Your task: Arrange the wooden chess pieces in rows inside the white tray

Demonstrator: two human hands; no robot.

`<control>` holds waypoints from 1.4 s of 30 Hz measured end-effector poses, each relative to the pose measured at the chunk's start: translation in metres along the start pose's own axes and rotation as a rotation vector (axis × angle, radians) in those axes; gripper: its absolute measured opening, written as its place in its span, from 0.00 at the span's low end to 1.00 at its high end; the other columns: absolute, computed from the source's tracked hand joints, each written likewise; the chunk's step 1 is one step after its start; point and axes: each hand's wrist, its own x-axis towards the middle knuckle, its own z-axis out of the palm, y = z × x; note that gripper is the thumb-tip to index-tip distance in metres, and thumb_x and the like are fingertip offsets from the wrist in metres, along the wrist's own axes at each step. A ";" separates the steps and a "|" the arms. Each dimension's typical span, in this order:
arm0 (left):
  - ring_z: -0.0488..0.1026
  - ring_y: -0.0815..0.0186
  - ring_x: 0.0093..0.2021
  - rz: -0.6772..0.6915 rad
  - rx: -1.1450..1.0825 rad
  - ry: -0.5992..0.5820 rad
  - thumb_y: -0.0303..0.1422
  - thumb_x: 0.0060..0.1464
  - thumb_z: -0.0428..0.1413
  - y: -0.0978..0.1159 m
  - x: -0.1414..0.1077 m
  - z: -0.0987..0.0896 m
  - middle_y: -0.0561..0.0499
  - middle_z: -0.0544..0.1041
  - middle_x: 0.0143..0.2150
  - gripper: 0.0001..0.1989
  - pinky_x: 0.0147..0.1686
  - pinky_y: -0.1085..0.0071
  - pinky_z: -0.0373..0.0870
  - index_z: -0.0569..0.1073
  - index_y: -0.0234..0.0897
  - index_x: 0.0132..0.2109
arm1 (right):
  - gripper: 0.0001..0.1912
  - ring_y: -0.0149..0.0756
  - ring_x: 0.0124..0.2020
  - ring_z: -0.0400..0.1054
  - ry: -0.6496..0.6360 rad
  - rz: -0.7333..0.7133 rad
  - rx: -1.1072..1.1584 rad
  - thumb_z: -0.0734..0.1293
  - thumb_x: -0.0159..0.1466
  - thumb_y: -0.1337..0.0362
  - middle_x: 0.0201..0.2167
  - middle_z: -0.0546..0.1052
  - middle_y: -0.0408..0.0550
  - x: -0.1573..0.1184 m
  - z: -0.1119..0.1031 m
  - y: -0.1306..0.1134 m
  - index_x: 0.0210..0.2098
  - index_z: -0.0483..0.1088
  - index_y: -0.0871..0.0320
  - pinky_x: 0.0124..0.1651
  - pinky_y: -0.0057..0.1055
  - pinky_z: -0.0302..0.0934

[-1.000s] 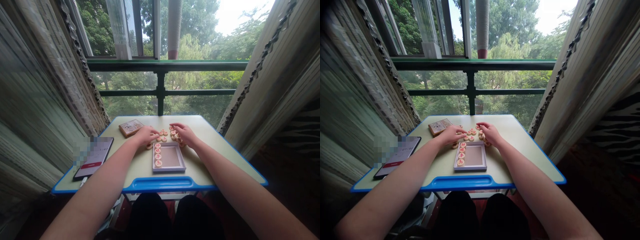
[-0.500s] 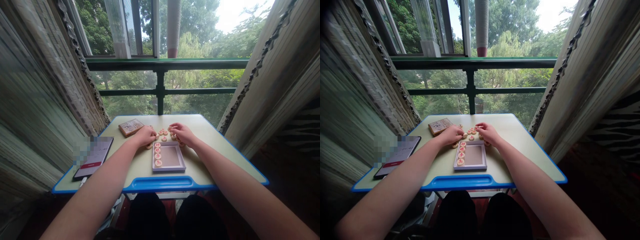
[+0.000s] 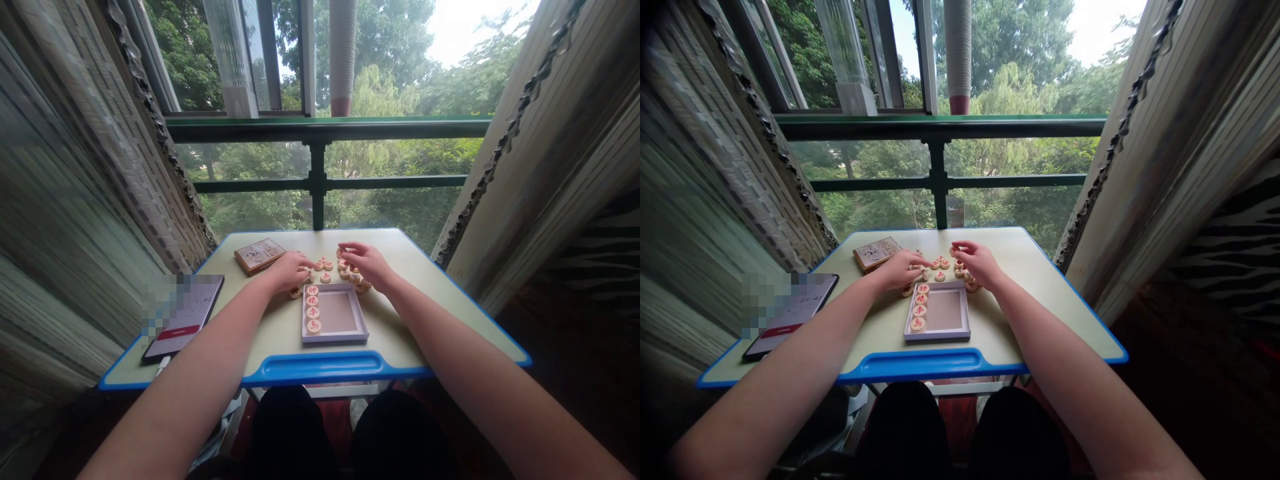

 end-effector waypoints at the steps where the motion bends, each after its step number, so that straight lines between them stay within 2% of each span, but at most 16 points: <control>1: 0.69 0.61 0.45 0.002 0.002 -0.003 0.24 0.46 0.49 0.000 0.000 0.001 0.50 0.78 0.42 0.19 0.51 0.66 0.64 0.79 0.41 0.41 | 0.17 0.25 0.22 0.61 0.005 0.004 0.000 0.68 0.52 0.64 0.27 0.75 0.45 0.000 0.000 0.000 0.41 0.72 0.60 0.26 0.25 0.56; 4: 0.70 0.61 0.44 0.002 0.013 -0.017 0.23 0.45 0.50 -0.001 0.001 0.002 0.50 0.78 0.41 0.18 0.51 0.66 0.64 0.80 0.41 0.39 | 0.18 0.26 0.23 0.62 0.011 0.013 -0.007 0.68 0.52 0.66 0.29 0.76 0.46 0.001 0.001 0.002 0.43 0.72 0.61 0.27 0.25 0.57; 9: 0.68 0.60 0.45 -0.013 -0.011 -0.019 0.20 0.43 0.49 -0.001 0.000 0.001 0.49 0.77 0.43 0.22 0.53 0.63 0.63 0.79 0.41 0.42 | 0.17 0.27 0.26 0.65 0.004 0.027 -0.026 0.68 0.52 0.68 0.29 0.76 0.47 0.004 0.003 0.007 0.43 0.72 0.61 0.27 0.24 0.58; 16: 0.60 0.53 0.54 0.020 0.009 -0.072 0.26 0.51 0.48 0.002 -0.005 -0.005 0.52 0.67 0.57 0.19 0.57 0.46 0.52 0.79 0.50 0.41 | 0.16 0.26 0.25 0.65 0.029 0.021 -0.026 0.67 0.51 0.70 0.29 0.76 0.46 0.003 0.001 0.004 0.41 0.71 0.61 0.27 0.24 0.58; 19: 0.56 0.49 0.56 -0.017 0.045 -0.104 0.28 0.51 0.49 0.003 -0.007 -0.007 0.53 0.66 0.59 0.16 0.55 0.42 0.50 0.79 0.50 0.39 | 0.17 0.26 0.25 0.64 0.018 0.020 -0.044 0.68 0.51 0.69 0.30 0.77 0.47 0.003 0.002 0.006 0.42 0.71 0.61 0.27 0.24 0.58; 22: 0.55 0.46 0.56 -0.043 0.077 -0.101 0.31 0.50 0.52 0.004 -0.007 -0.007 0.51 0.67 0.58 0.13 0.55 0.43 0.49 0.79 0.48 0.40 | 0.17 0.27 0.25 0.65 0.011 -0.002 -0.059 0.68 0.51 0.66 0.30 0.77 0.47 0.003 0.002 0.007 0.41 0.72 0.60 0.27 0.25 0.58; 27: 0.57 0.50 0.55 -0.041 0.064 -0.091 0.27 0.48 0.51 0.005 -0.006 -0.008 0.49 0.68 0.56 0.23 0.56 0.48 0.51 0.73 0.49 0.51 | 0.18 0.27 0.24 0.63 0.035 -0.030 -0.069 0.69 0.51 0.63 0.28 0.76 0.46 0.002 -0.001 0.003 0.41 0.72 0.60 0.26 0.25 0.57; 31: 0.56 0.51 0.56 -0.035 0.040 -0.155 0.24 0.49 0.49 0.007 -0.006 -0.007 0.51 0.67 0.57 0.22 0.56 0.47 0.50 0.77 0.51 0.45 | 0.18 0.27 0.24 0.63 0.042 -0.033 -0.072 0.68 0.51 0.64 0.28 0.76 0.46 0.003 -0.002 0.004 0.42 0.71 0.60 0.27 0.25 0.57; 37: 0.59 0.54 0.54 0.027 -0.003 -0.091 0.23 0.51 0.48 0.009 -0.006 -0.005 0.50 0.68 0.56 0.21 0.56 0.49 0.53 0.77 0.51 0.44 | 0.17 0.29 0.26 0.65 0.020 -0.063 -0.083 0.68 0.51 0.64 0.29 0.77 0.46 0.004 -0.002 0.008 0.41 0.72 0.59 0.29 0.26 0.59; 42: 0.58 0.53 0.55 0.005 0.041 -0.130 0.20 0.49 0.47 0.012 -0.005 -0.005 0.54 0.68 0.57 0.22 0.56 0.52 0.53 0.80 0.51 0.39 | 0.17 0.30 0.27 0.66 0.020 -0.088 -0.097 0.68 0.51 0.63 0.30 0.77 0.46 0.006 -0.003 0.011 0.42 0.71 0.58 0.31 0.27 0.60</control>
